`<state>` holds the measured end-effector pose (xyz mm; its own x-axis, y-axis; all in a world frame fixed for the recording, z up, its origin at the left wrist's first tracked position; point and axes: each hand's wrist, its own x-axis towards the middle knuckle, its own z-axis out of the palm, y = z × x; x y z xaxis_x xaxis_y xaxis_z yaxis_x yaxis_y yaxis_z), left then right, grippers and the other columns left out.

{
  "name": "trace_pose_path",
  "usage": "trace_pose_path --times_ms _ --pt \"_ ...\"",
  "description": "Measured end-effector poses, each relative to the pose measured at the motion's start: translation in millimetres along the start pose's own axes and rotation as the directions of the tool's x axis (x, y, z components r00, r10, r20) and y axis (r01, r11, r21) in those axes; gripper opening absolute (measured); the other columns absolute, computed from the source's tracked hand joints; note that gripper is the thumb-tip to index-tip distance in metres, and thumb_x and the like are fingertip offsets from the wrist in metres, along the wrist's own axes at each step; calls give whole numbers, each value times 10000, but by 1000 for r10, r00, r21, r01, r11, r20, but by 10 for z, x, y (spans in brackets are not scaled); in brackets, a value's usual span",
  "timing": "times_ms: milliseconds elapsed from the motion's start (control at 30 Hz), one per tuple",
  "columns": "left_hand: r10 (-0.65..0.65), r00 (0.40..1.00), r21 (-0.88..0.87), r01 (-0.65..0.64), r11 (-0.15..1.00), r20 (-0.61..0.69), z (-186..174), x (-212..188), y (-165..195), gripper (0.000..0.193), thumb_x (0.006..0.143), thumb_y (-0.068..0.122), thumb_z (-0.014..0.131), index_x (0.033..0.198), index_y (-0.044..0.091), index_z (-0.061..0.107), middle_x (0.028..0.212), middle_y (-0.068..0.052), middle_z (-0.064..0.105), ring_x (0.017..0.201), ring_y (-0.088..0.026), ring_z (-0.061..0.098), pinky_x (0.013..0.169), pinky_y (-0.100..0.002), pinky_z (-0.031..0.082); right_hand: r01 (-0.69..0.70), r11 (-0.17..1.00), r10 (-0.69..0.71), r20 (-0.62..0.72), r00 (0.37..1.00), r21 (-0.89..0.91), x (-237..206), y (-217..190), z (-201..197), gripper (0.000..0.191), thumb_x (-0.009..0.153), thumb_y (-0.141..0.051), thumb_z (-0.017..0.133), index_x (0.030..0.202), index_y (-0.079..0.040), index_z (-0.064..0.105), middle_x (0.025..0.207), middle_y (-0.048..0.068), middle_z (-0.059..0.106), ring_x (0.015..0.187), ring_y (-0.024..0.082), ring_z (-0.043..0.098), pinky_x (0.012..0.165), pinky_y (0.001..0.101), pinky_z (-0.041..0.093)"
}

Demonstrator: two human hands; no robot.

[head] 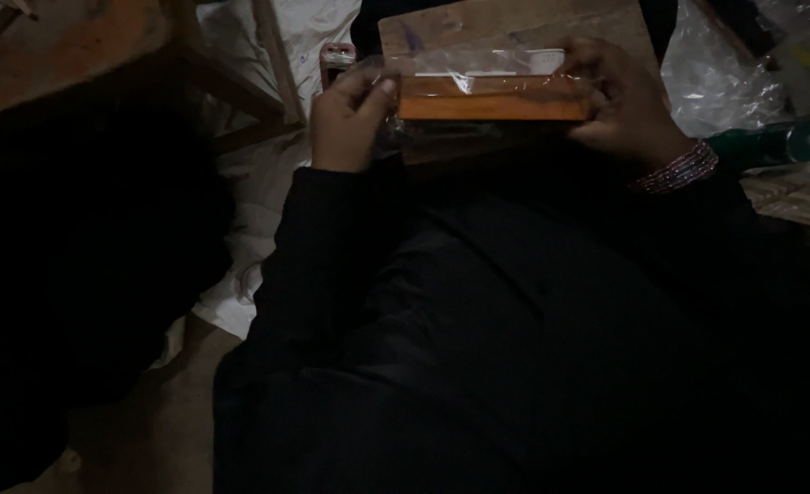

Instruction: The person sits on the floor and wraps rectangular boxes in clear plastic film, rotating each box and pressing the film around its sides and edges. Wrapped boxes are set on a wooden board, and a tape dispenser sits beside them on the floor.

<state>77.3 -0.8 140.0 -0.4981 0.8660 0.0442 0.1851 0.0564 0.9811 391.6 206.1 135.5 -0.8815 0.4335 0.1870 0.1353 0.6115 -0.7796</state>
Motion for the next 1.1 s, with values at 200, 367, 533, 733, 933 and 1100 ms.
trace_pose_path --times_ms 200,367,533,733,933,1100 --pt "-26 999 -245 14 969 -45 -17 48 10 200 1098 176 579 1028 14 672 925 -75 728 793 -140 684 708 -287 565 52 999 -52 3 999 0 21 -167 -40 896 825 -161 884 1542 -137 347 1646 124 412 1500 308 470 1156 468 513" --pt "-45 999 -212 40 976 -19 -103 47 -28 224 1104 215 551 955 59 611 905 -67 734 785 -140 714 697 -276 587 84 984 -77 -47 996 156 -14 -187 -57 675 989 -166 777 1556 -156 411 1647 119 419 1567 298 447 1240 453 525" --pt "-102 995 -239 98 966 -4 -143 43 -50 208 1107 198 566 994 44 650 902 -64 717 785 -130 695 707 -275 576 145 974 -107 -215 971 172 -69 -124 -68 294 1084 -102 743 1306 -92 551 1471 101 560 1403 231 577 1184 389 542" --pt "-207 978 -346 190 919 -12 -111 32 58 190 1074 176 579 1005 32 683 897 -67 730 754 -138 696 673 -288 576 83 996 -70 -297 952 32 -101 -95 -64 142 1071 -55 742 1143 -80 622 1334 112 656 1202 197 673 1010 336 595" --pt "-329 944 -275 318 907 6 -198 47 361 249 1062 253 602 998 22 673 843 -71 697 696 -142 672 621 -300 570 206 960 -139 -316 939 191 -68 -70 -158 76 1162 -7 639 1156 -67 592 1275 96 652 1206 174 666 1061 328 594" --pt "-482 876 -245 467 849 2 -206 66 550 291 1040 292 572 960 28 666 791 -75 675 651 -136 655 581 -299 574 134 923 -27 -285 958 362 -70 -89 -170 47 1192 -48 562 1227 -77 553 1332 82 632 1238 161 675 1020 297 617"
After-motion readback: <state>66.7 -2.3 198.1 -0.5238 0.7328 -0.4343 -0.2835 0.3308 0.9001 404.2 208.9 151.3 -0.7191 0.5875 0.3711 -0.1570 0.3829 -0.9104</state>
